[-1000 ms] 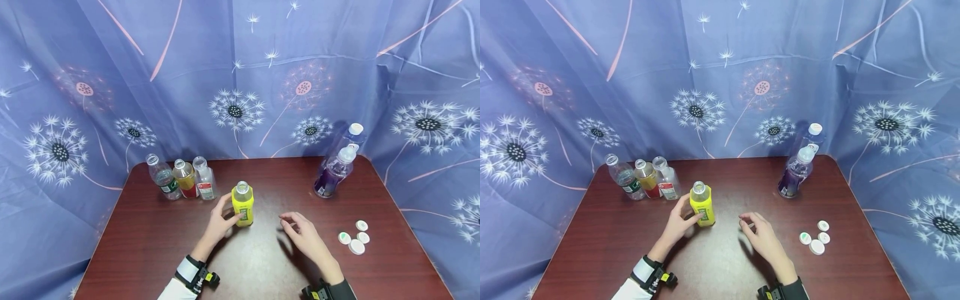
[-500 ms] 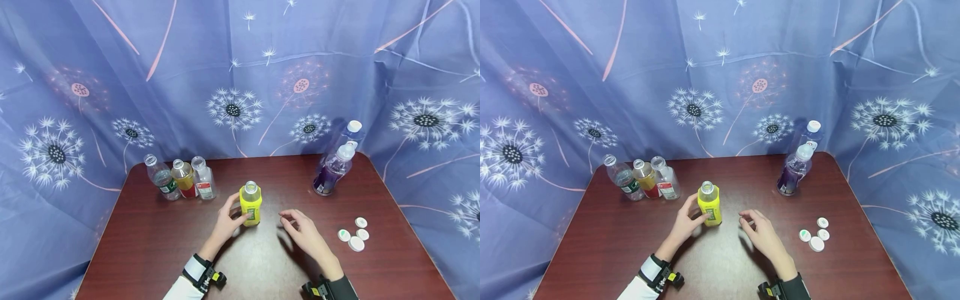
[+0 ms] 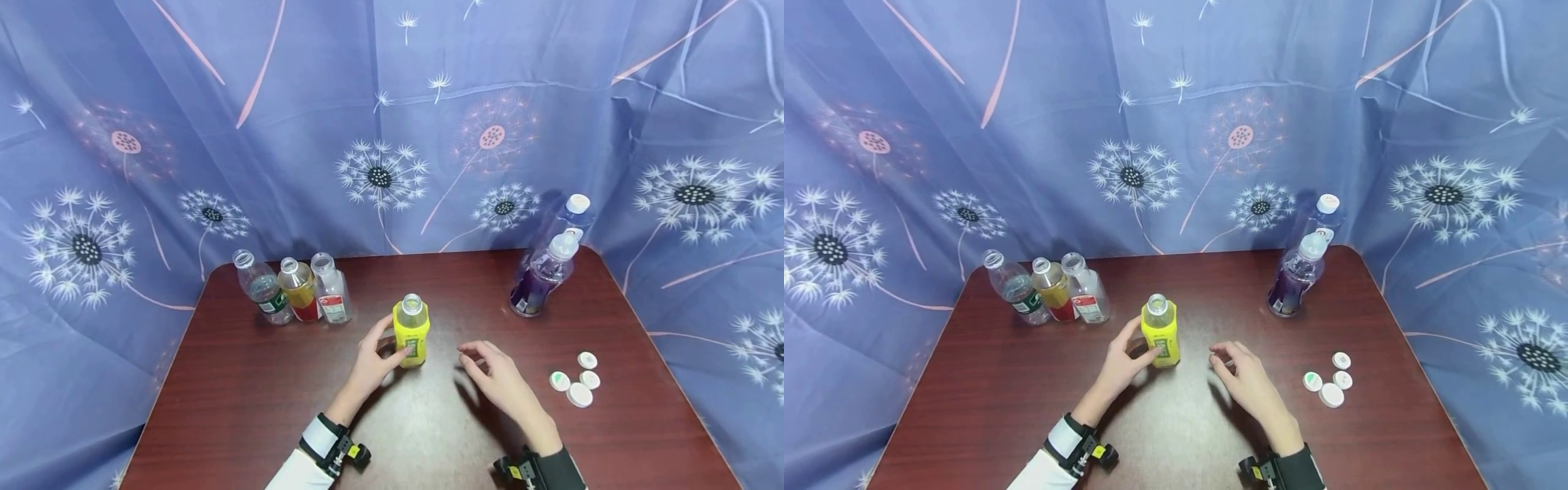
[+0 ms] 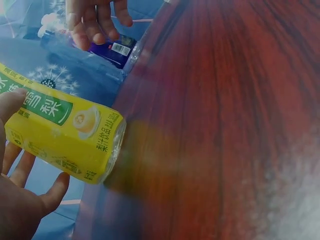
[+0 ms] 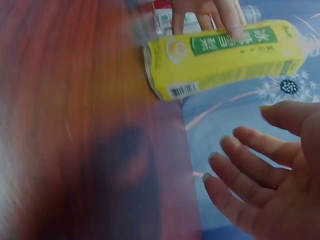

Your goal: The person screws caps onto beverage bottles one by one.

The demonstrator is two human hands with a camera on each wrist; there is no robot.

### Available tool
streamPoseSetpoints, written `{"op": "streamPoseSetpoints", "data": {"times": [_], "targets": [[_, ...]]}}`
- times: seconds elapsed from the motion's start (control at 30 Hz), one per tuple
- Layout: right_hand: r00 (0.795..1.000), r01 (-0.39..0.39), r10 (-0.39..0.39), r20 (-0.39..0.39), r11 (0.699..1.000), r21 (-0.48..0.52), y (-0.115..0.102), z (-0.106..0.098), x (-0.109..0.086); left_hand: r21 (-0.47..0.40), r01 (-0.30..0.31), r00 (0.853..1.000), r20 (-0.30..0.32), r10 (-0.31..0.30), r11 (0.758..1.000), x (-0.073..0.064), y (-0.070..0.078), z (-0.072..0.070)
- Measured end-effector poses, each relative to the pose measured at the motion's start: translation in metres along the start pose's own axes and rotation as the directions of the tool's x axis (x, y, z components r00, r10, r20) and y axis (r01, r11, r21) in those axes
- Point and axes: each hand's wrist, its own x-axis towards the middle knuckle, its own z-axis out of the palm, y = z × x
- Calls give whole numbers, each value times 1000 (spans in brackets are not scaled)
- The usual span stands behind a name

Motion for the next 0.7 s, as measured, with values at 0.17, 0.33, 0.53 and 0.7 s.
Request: {"op": "streamPoseSetpoints", "data": {"times": [0.17,0.33,0.53,0.7], "targets": [[999,16,-22,-32,979,-202,16,-20,4,-12,18,1000,-11,-18,1000,0,1,1],[991,-127,104,-83,926,-355,36,-60,3,-4,26,1000,-5,-26,1000,1,0,0],[926,-375,360,-114,839,-395,60,-101,-9,14,12,1000,0,-12,1000,4,-1,-3],[817,-564,566,-105,750,-347,76,-124,-22,4,31,999,16,-31,1000,2,-3,-5]]}}
